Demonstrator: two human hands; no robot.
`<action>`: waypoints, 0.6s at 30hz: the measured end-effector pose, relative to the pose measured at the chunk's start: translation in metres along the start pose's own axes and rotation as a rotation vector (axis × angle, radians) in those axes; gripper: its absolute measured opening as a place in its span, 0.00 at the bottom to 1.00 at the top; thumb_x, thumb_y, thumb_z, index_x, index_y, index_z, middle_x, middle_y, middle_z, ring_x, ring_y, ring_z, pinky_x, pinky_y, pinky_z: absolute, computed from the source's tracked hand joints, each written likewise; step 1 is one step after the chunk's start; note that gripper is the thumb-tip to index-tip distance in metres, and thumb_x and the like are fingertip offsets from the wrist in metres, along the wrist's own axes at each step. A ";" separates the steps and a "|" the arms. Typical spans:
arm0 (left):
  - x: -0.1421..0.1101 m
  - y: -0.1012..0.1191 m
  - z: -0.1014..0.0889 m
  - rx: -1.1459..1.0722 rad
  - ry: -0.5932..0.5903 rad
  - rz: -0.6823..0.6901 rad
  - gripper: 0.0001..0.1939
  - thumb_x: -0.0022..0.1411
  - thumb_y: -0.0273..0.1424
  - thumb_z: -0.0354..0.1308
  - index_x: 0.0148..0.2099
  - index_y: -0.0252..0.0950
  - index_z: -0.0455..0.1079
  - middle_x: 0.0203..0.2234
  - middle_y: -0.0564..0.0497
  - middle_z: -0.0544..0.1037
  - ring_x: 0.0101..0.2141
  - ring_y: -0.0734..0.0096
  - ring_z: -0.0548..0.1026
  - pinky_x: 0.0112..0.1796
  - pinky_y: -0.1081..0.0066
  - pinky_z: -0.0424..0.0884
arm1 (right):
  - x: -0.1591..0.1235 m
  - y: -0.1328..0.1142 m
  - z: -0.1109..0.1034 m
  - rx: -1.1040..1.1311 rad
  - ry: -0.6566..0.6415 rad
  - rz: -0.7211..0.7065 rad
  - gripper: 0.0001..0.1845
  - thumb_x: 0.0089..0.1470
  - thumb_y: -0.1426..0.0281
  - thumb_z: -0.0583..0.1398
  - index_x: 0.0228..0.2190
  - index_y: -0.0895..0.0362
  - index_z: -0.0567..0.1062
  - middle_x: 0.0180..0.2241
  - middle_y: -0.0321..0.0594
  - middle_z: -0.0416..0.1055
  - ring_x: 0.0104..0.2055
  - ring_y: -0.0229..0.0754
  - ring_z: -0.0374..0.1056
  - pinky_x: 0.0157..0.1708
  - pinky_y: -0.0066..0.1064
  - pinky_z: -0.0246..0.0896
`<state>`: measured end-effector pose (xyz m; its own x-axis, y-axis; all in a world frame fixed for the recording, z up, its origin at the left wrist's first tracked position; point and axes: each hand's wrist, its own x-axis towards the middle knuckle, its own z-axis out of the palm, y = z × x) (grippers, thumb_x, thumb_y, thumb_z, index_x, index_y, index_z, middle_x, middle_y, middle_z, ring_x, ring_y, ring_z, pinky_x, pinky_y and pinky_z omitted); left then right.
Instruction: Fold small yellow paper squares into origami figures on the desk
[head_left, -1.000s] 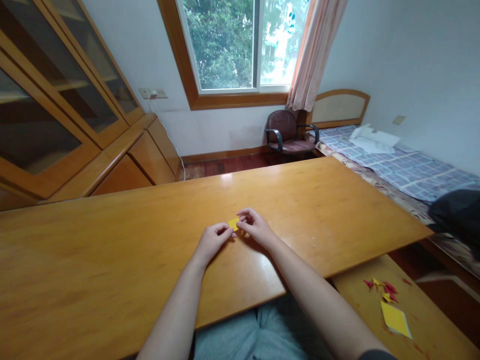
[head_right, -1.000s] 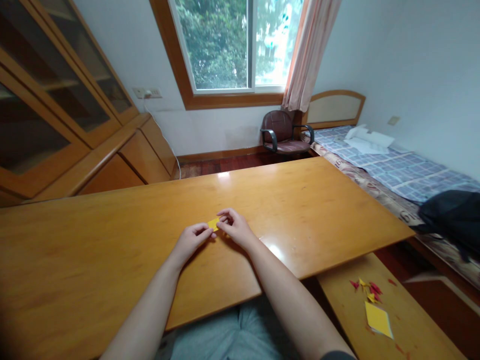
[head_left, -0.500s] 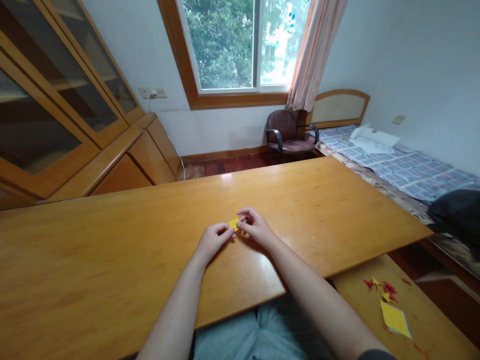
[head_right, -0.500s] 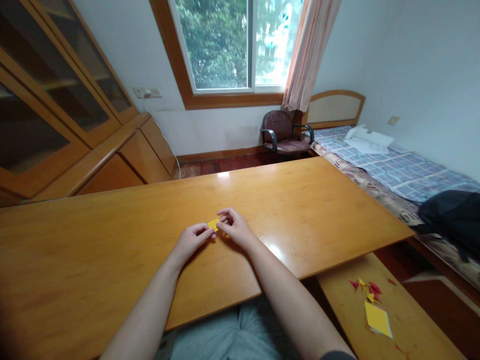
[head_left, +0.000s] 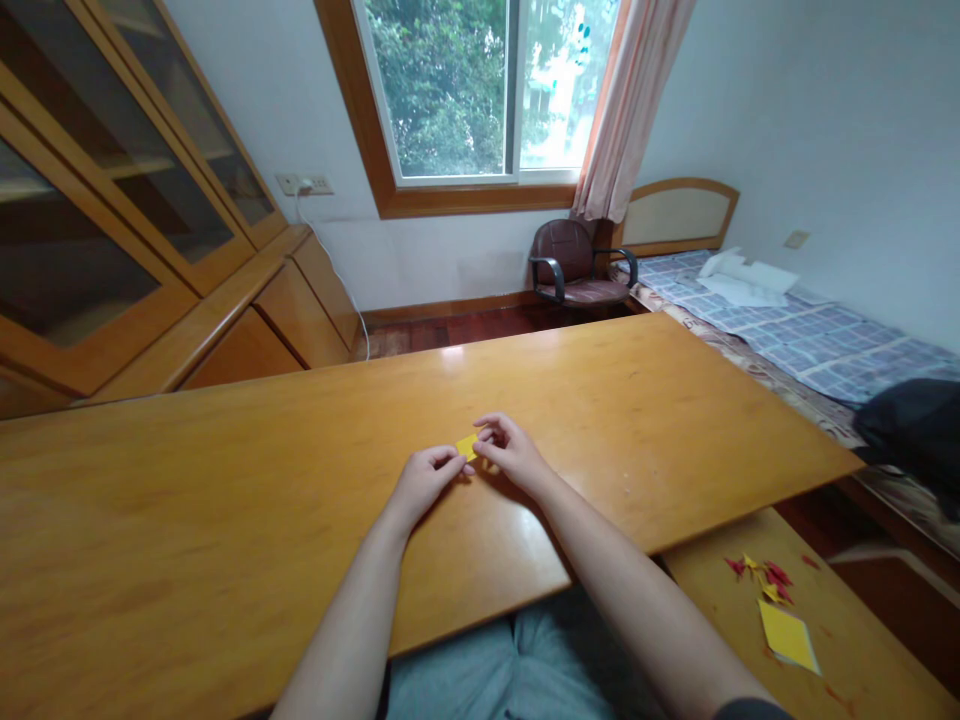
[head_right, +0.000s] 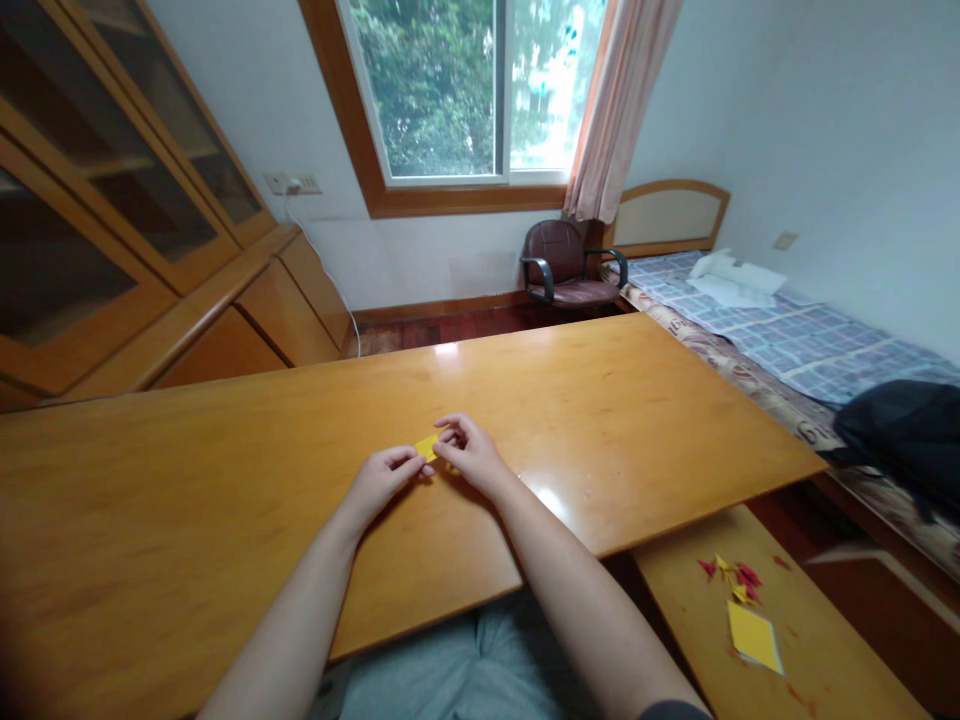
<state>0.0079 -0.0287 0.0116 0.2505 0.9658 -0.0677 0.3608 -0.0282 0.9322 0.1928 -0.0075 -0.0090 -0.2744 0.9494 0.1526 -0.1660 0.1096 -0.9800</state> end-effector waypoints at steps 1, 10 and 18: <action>0.000 0.000 0.000 -0.007 -0.003 -0.005 0.15 0.58 0.40 0.57 0.29 0.34 0.76 0.27 0.47 0.82 0.29 0.66 0.76 0.34 0.71 0.68 | 0.000 0.000 0.000 0.001 -0.001 -0.002 0.17 0.50 0.66 0.64 0.42 0.55 0.70 0.29 0.33 0.67 0.28 0.34 0.62 0.26 0.26 0.57; 0.001 0.003 0.000 0.030 -0.004 0.019 0.18 0.58 0.44 0.57 0.28 0.34 0.76 0.26 0.47 0.82 0.29 0.65 0.76 0.34 0.70 0.68 | -0.001 -0.006 0.001 0.016 -0.019 0.026 0.18 0.49 0.65 0.65 0.42 0.55 0.69 0.29 0.32 0.67 0.27 0.34 0.63 0.26 0.26 0.57; 0.001 0.000 0.000 0.017 0.017 0.000 0.18 0.57 0.43 0.59 0.28 0.33 0.76 0.26 0.47 0.82 0.29 0.65 0.76 0.33 0.70 0.67 | 0.000 -0.005 0.001 0.014 -0.008 0.022 0.18 0.50 0.65 0.65 0.42 0.55 0.69 0.29 0.33 0.68 0.27 0.35 0.63 0.27 0.26 0.57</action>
<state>0.0084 -0.0280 0.0119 0.2356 0.9699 -0.0617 0.3757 -0.0324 0.9262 0.1924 -0.0080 -0.0040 -0.2858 0.9491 0.1322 -0.1733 0.0845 -0.9812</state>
